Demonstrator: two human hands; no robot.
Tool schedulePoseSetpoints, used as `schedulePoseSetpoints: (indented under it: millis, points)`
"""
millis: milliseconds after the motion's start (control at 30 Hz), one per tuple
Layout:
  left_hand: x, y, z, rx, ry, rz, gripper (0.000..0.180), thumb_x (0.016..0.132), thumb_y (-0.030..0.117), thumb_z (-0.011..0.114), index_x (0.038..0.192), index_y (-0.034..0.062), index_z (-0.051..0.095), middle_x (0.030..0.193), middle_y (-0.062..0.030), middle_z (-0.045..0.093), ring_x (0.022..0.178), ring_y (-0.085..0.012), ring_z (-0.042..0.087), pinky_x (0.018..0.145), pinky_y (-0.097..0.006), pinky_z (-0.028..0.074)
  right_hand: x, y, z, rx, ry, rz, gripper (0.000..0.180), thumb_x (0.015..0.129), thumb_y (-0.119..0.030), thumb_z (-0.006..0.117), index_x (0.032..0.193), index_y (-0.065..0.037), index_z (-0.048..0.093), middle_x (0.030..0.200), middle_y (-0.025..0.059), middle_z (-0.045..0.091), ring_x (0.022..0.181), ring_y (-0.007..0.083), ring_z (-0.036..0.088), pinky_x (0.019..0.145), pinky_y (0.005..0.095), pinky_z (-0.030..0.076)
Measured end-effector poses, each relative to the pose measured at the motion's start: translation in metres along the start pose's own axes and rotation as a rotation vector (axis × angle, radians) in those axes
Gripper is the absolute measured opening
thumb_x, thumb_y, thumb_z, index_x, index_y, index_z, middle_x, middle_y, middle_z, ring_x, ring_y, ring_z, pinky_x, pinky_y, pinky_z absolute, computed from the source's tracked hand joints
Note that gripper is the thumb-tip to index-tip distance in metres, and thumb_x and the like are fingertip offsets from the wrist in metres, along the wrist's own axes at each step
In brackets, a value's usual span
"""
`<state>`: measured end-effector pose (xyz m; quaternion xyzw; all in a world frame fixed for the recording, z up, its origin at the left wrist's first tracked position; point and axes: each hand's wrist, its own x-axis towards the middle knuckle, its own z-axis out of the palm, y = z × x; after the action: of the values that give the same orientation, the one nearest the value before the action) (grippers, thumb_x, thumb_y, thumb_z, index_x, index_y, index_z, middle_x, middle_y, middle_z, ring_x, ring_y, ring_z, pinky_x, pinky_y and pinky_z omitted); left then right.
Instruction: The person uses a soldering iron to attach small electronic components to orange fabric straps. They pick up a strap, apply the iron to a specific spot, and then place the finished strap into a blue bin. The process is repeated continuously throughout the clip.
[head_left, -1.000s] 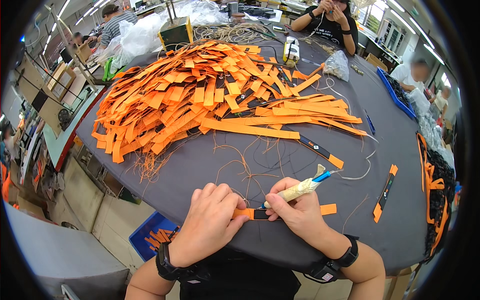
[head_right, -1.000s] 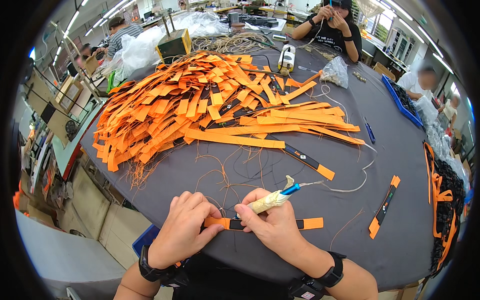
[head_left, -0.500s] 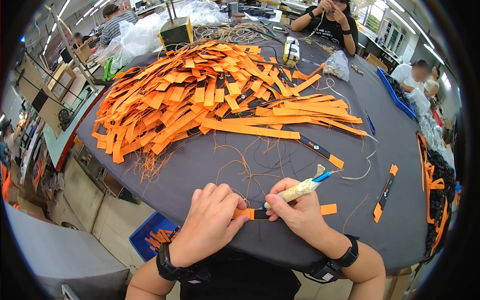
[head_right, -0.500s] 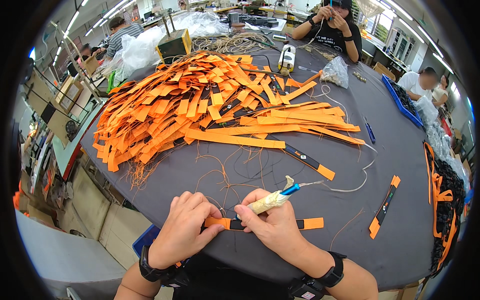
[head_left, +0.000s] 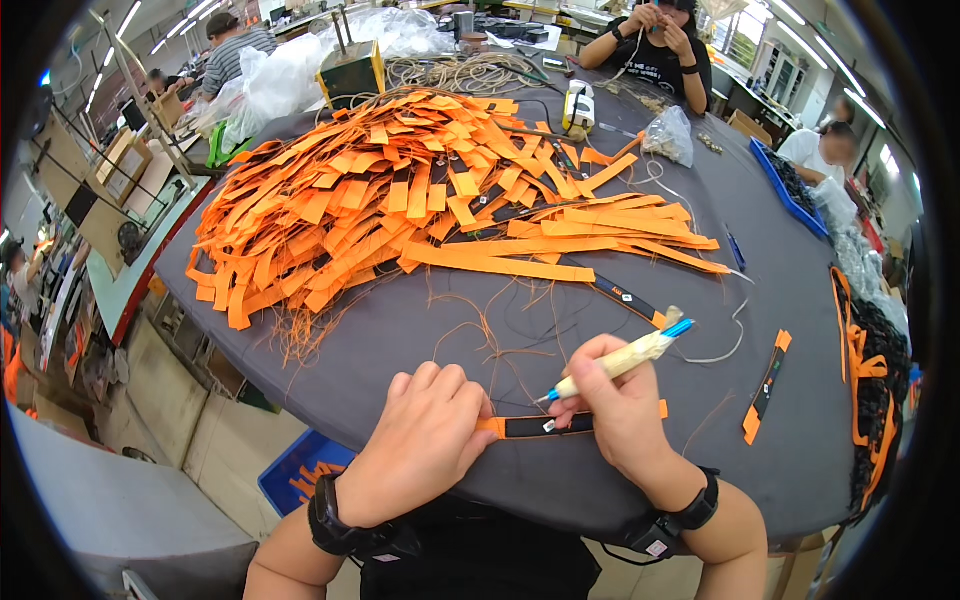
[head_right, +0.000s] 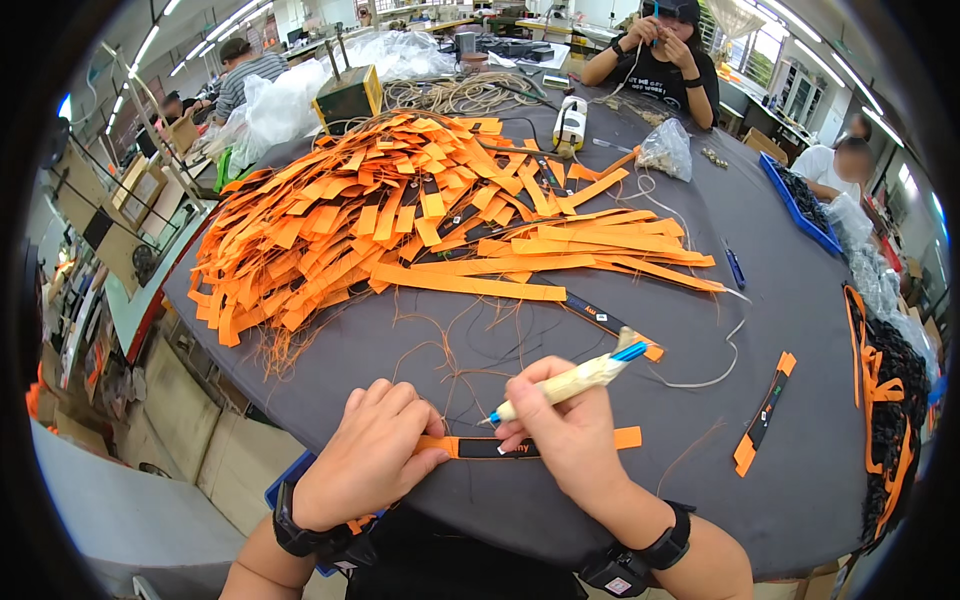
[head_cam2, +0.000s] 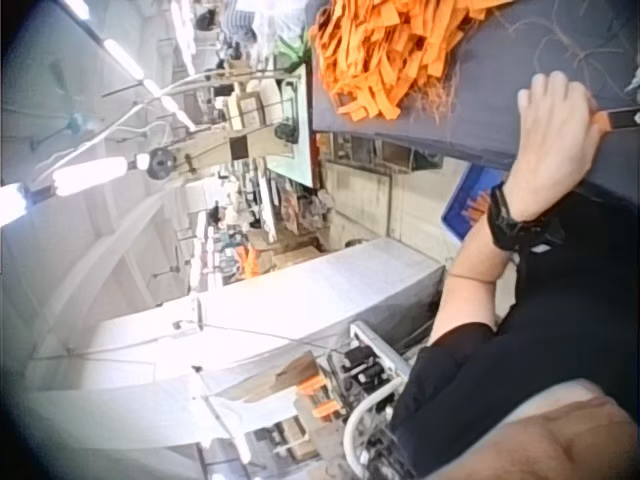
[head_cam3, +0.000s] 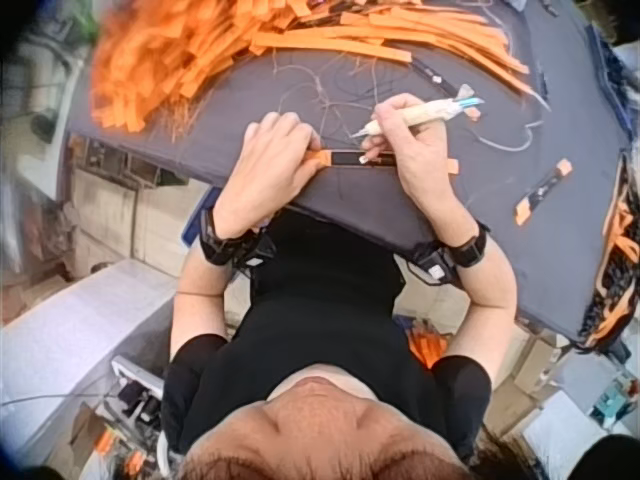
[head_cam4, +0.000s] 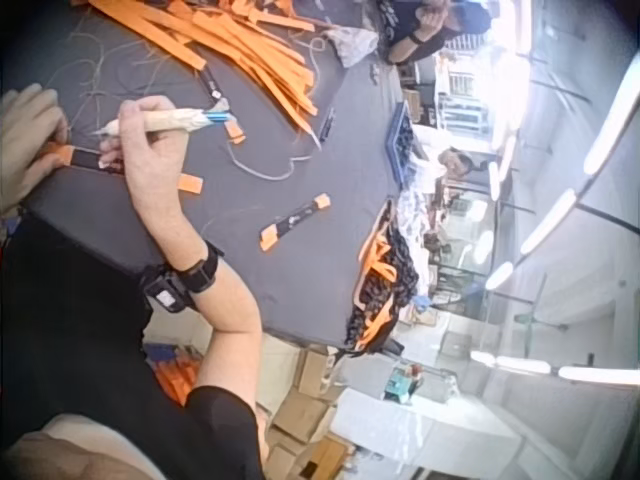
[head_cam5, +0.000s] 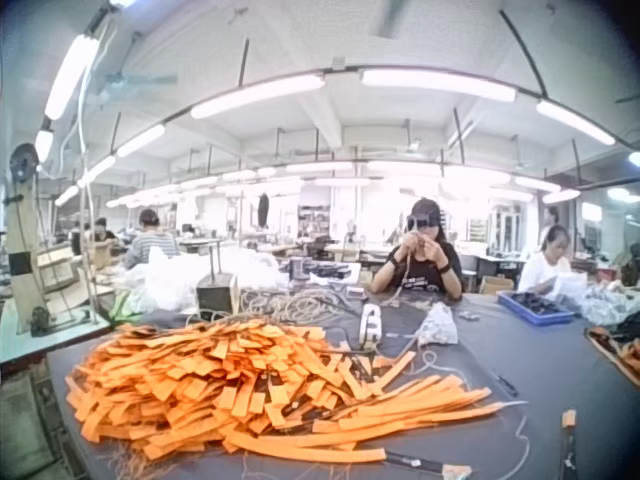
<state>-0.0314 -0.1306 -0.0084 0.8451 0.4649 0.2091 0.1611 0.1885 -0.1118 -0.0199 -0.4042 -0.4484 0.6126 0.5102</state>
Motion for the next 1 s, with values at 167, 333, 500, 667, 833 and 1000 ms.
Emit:
schedulePoseSetpoints:
  millis: [167, 333, 500, 667, 833, 1000]
  points:
    - [0.001, 0.002, 0.001, -0.012, 0.017, 0.043, 0.019, 0.079, 0.01, 0.075, 0.089, 0.008, 0.059, 0.084, -0.0055, 0.053, 0.082, -0.0252, 0.052, 0.076, -0.035, 0.037, 0.005, -0.014, -0.013, 0.068, 0.056, -0.098, 0.02, 0.098, -0.02, 0.062, 0.09, -0.003, 0.058, 0.079, 0.0079, 0.065, 0.063, 0.0132, 0.067, 0.052, 0.0245, 0.055]
    - [-0.007, 0.004, 0.025, 0.025, 0.279, 0.147, 0.019, 0.078, 0.003, 0.072, 0.094, 0.0067, 0.061, 0.082, -0.0047, 0.055, 0.078, -0.0261, 0.053, 0.073, -0.035, 0.042, -0.001, -0.021, -0.012, 0.052, 0.031, -0.066, 0.019, 0.098, -0.02, 0.062, 0.091, -0.002, 0.058, 0.079, 0.0069, 0.065, 0.064, 0.0118, 0.066, 0.054, 0.0237, 0.055]
    - [-0.02, 0.005, 0.023, 0.141, 0.236, 0.261, 0.018, 0.077, 0.004, 0.073, 0.093, 0.0069, 0.068, 0.084, -0.0014, 0.059, 0.078, -0.022, 0.055, 0.071, -0.034, 0.042, -0.012, -0.019, -0.005, -0.04, -0.031, 0.035, 0.017, 0.096, -0.017, 0.065, 0.094, -0.002, 0.059, 0.08, 0.005, 0.065, 0.065, 0.0086, 0.065, 0.059, 0.0215, 0.054]
    - [-0.031, 0.014, 0.021, 0.096, 0.255, 0.186, 0.016, 0.073, 0.008, 0.078, 0.087, 0.0074, 0.069, 0.084, -0.0009, 0.06, 0.079, -0.0201, 0.056, 0.071, -0.033, 0.043, -0.015, -0.011, 0.002, -0.105, -0.105, 0.125, 0.015, 0.097, -0.015, 0.063, 0.092, -0.001, 0.058, 0.077, 0.0065, 0.065, 0.066, 0.012, 0.067, 0.058, 0.0259, 0.056]
    - [-0.03, 0.009, 0.018, -0.062, 0.212, 0.102, 0.025, 0.071, 0.01, 0.082, 0.09, 0.0068, 0.067, 0.085, -0.0036, 0.062, 0.08, -0.0231, 0.059, 0.072, -0.035, 0.046, -0.018, 0.003, -0.004, -0.123, -0.114, 0.167, 0.015, 0.097, -0.015, 0.062, 0.093, -0.002, 0.058, 0.078, 0.0063, 0.065, 0.065, 0.0123, 0.067, 0.057, 0.0262, 0.056]
    - [-0.03, 0.01, -0.001, -0.131, 0.161, 0.078, 0.037, 0.07, 0.012, 0.083, 0.102, 0.0065, 0.065, 0.086, -0.0068, 0.061, 0.079, -0.0256, 0.059, 0.069, -0.035, 0.048, -0.018, 0.001, -0.004, 0.058, -0.069, 0.165, 0.018, 0.097, -0.02, 0.062, 0.092, -0.003, 0.059, 0.077, 0.0053, 0.064, 0.061, 0.0099, 0.065, 0.053, 0.0239, 0.054]
